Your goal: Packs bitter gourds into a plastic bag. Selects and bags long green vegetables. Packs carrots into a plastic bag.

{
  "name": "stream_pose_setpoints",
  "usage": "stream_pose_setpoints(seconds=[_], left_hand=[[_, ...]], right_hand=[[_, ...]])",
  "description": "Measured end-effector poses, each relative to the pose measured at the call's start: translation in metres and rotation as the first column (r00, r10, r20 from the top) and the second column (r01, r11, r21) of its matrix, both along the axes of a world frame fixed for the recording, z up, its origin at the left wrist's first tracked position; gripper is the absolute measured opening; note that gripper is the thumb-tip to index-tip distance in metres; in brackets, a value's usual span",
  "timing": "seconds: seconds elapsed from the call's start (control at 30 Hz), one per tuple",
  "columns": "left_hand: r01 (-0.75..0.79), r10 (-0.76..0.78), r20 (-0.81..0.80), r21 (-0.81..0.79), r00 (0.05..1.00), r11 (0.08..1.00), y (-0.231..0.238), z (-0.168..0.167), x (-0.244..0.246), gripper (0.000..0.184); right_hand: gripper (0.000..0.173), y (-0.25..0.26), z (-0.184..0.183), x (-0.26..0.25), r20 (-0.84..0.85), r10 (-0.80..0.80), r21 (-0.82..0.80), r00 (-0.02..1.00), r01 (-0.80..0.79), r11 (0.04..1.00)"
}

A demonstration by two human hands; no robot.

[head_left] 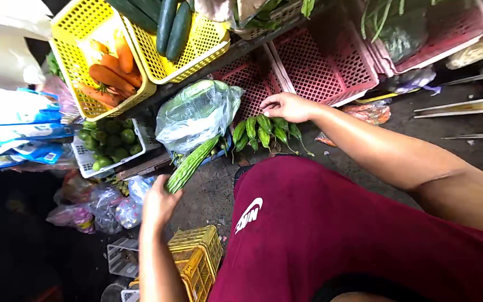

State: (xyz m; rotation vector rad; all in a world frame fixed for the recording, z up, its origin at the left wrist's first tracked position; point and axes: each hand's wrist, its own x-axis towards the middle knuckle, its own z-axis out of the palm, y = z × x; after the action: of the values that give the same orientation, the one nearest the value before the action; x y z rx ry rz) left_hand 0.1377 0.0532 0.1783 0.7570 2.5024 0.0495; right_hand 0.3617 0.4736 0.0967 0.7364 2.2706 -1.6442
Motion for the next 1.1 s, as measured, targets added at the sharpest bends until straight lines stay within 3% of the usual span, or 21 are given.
stream_pose_setpoints(seconds=[0.1,0.17,0.27,0.37,0.47,0.53,0.63,0.7,0.73,0.8,0.87,1.0,1.03,1.1], left_hand=[[0.067,-0.072,0.038,0.124,0.997,0.99,0.001,0.071,0.01,0.061],[0.144,-0.159,0.054,0.216,0.986,0.966,0.021,0.09,0.018,0.061],[0.249,-0.314,0.099,0.407,0.944,0.879,0.074,0.077,0.028,0.056],[0.262,-0.426,0.175,0.569,0.887,0.779,0.123,0.033,0.036,0.054],[0.197,-0.418,0.217,0.638,0.882,0.745,0.152,-0.021,0.038,0.06],[0.148,-0.353,0.236,0.603,0.906,0.784,0.154,-0.056,0.034,0.057],[0.111,-0.219,0.364,0.294,0.905,0.949,0.129,-0.111,0.019,0.032],[0.161,-0.187,0.399,0.096,0.898,0.982,0.113,-0.148,0.0,0.035],[0.165,-0.183,0.352,0.08,0.918,0.983,0.109,-0.155,-0.011,0.039],[0.196,-0.228,0.18,0.18,0.957,0.964,0.113,-0.143,-0.037,0.044],[0.289,-0.313,0.014,0.345,0.95,0.893,0.132,-0.108,-0.068,0.049],[0.386,-0.384,-0.105,0.469,0.917,0.794,0.169,-0.067,-0.141,0.073],[0.378,-0.375,-0.102,0.466,0.921,0.8,0.174,-0.061,-0.155,0.071],[0.36,-0.385,-0.052,0.486,0.921,0.796,0.173,-0.044,-0.167,0.047]], right_hand=[[0.041,-0.003,0.041,0.001,-0.081,0.107,-0.018,0.991,-0.109,0.994],[0.049,-0.009,0.076,-0.006,-0.192,0.249,-0.125,0.949,-0.276,0.953],[0.051,-0.016,0.113,-0.015,-0.35,0.442,-0.28,0.826,-0.542,0.792],[0.057,-0.016,0.137,-0.009,-0.164,0.61,-0.088,0.776,-0.627,0.774],[0.046,-0.004,0.122,0.012,-0.044,0.524,-0.075,0.851,-0.525,0.848],[0.038,0.002,0.12,0.026,0.09,0.394,-0.099,0.915,-0.385,0.918],[0.036,0.005,0.11,0.035,0.253,0.201,0.006,0.946,-0.21,0.978],[0.037,-0.003,0.099,0.025,0.343,0.071,0.081,0.937,-0.105,0.991],[0.039,-0.008,0.089,0.014,0.373,0.017,0.117,0.928,-0.065,0.991],[0.045,-0.02,0.06,-0.015,0.421,-0.063,0.185,0.905,-0.018,0.982],[0.05,-0.029,0.02,-0.05,0.467,-0.118,0.267,0.876,-0.013,0.963],[0.055,-0.066,-0.025,-0.127,0.619,-0.103,0.269,0.778,-0.086,0.959],[0.053,-0.076,-0.031,-0.143,0.647,-0.108,0.254,0.755,-0.08,0.964],[0.047,-0.09,-0.04,-0.165,0.698,-0.121,0.214,0.706,-0.045,0.976]])
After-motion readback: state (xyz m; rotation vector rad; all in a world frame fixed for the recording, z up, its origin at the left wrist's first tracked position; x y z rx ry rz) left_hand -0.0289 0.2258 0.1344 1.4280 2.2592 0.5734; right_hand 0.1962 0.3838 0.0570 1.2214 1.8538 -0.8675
